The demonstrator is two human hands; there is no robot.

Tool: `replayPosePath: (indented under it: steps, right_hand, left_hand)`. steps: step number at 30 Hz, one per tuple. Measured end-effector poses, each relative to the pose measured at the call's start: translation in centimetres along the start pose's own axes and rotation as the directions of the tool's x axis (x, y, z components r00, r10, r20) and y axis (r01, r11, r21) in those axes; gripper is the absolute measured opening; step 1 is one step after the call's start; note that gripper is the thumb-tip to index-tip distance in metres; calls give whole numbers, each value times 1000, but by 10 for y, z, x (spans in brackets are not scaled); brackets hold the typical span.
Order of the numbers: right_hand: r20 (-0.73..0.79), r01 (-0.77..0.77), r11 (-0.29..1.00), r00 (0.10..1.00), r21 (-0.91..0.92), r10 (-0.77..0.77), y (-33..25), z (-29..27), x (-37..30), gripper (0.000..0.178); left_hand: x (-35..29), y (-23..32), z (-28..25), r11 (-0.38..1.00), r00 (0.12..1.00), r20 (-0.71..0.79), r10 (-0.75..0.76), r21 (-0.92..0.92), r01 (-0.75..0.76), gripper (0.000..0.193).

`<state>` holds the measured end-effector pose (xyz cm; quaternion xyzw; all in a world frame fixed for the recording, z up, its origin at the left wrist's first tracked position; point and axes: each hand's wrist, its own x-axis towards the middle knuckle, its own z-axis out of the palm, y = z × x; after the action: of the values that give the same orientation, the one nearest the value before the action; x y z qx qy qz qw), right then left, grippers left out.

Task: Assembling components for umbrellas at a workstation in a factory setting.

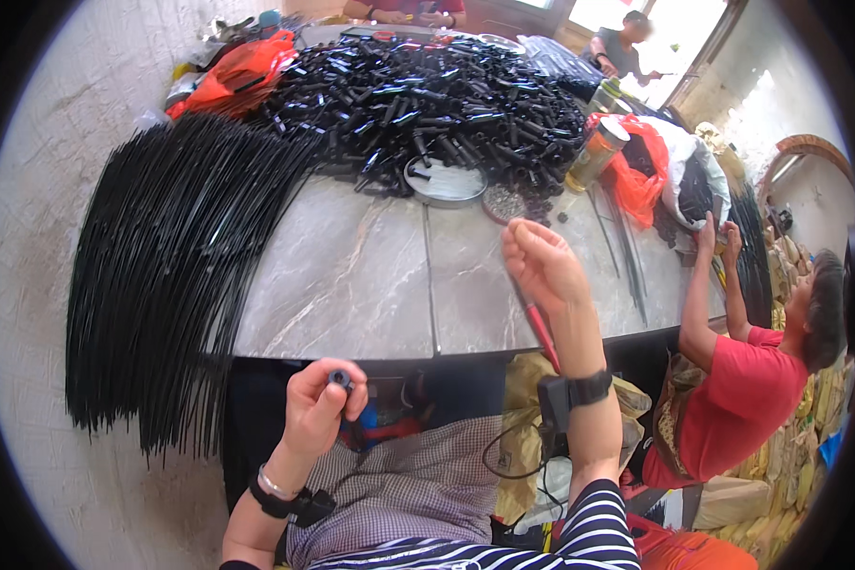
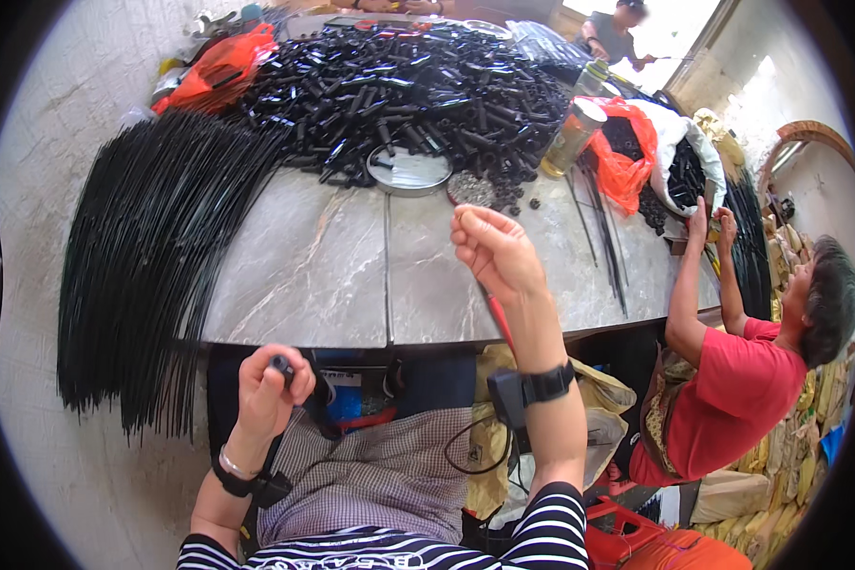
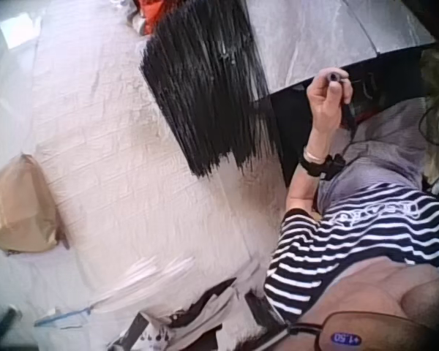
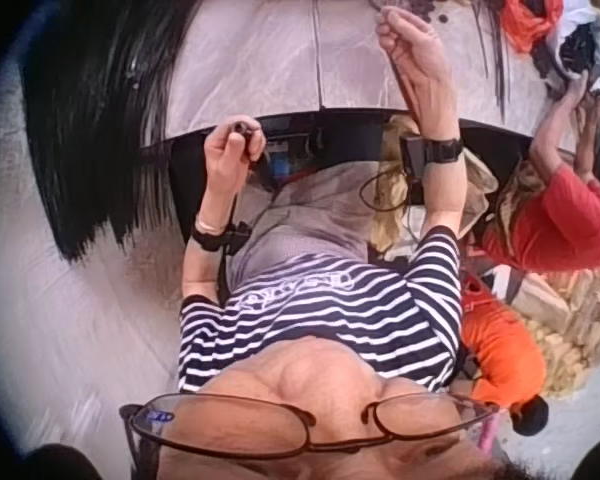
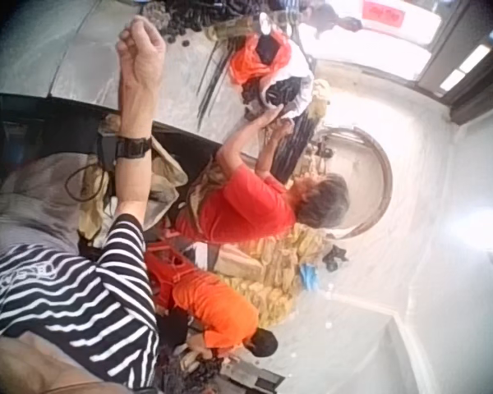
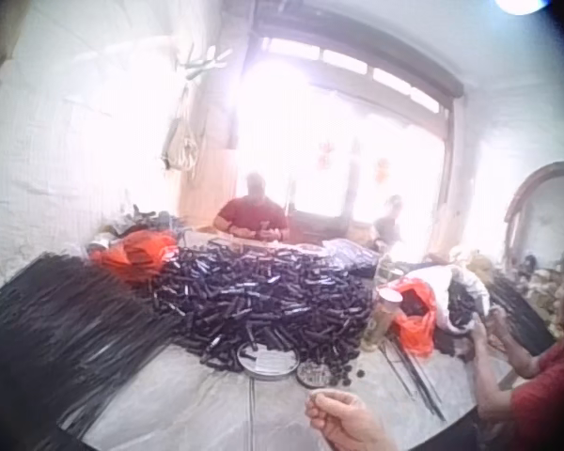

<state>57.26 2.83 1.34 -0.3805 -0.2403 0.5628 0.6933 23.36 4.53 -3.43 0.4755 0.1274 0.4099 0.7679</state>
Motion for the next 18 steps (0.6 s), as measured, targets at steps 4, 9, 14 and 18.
replayPosePath:
  steps: [4,9,14,18]
  right_hand:
    - [105,-30,998,994,62,24,37,50,-51,13]
    - [211,-60,986,977,154,27,85,95,-82,13]
    - [107,118,991,988,-59,-111,124,127,-102,18]
    - [136,219,974,968,-55,-210,135,141,-108,25]
  left_hand:
    - [5,1,6,1000,999,-44,26,-10,-26,24]
    - [2,5,12,999,995,-89,44,3,-43,31]
    - [-10,6,13,996,992,-86,88,42,-84,51]
    - [-18,4,11,995,993,-75,94,-24,-96,42]
